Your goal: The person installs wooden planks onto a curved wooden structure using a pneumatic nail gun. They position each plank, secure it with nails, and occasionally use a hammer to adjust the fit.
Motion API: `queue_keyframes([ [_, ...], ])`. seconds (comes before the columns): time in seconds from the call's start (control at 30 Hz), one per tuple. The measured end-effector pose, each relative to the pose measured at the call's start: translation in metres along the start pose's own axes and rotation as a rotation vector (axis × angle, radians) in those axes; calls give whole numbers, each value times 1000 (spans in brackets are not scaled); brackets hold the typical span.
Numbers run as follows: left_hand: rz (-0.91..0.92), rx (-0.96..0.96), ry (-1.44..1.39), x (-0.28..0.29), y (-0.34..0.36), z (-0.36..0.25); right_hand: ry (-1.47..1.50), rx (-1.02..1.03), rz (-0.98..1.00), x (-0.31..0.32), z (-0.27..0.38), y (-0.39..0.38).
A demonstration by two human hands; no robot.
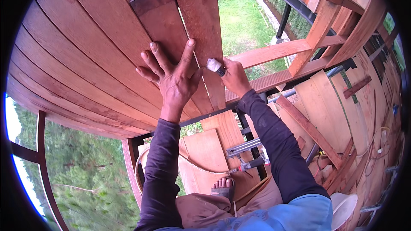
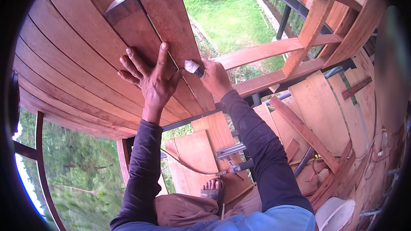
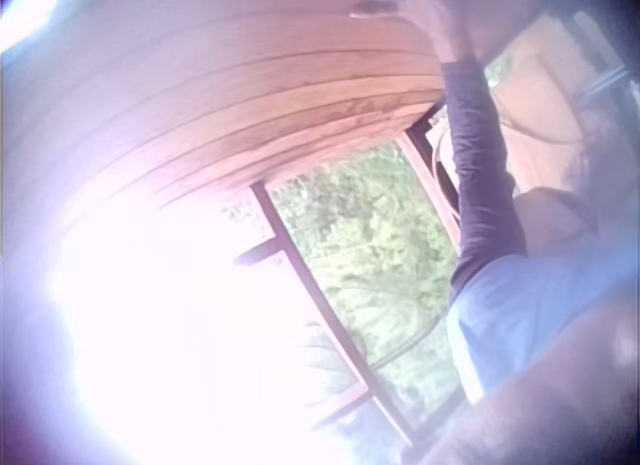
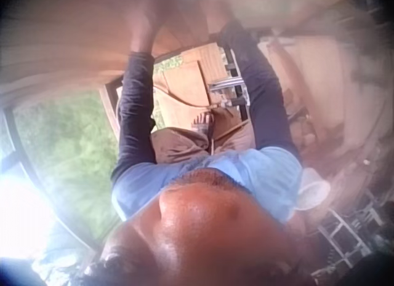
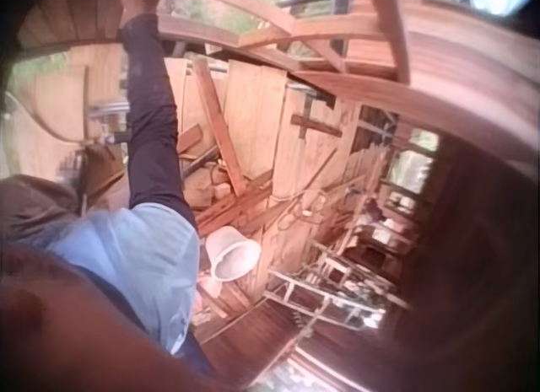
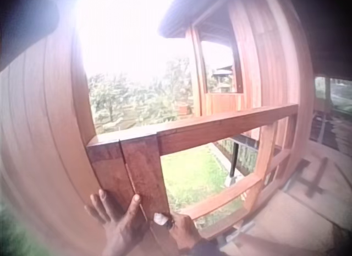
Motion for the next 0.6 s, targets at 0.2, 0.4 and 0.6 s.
queue_keyframes([
  [0.2,8,8,-3,0,0,0,43,-61,29,2,4,-2],
  [0.4,48,-15,35,-1,0,-2,56,-72,22,1,0,-1],
  [0.6,20,2,17,-1,0,0,71,-65,16,-1,0,-1],
])
Point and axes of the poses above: each hand's wrist, its own y-axis towards the middle knuckle, its own x-axis out of the back of the hand, z = x × y, the point moved 8 cm from there along y, towards the middle knuckle, and after that the axes turned 11 degrees about -x, right-handed, at the moved point
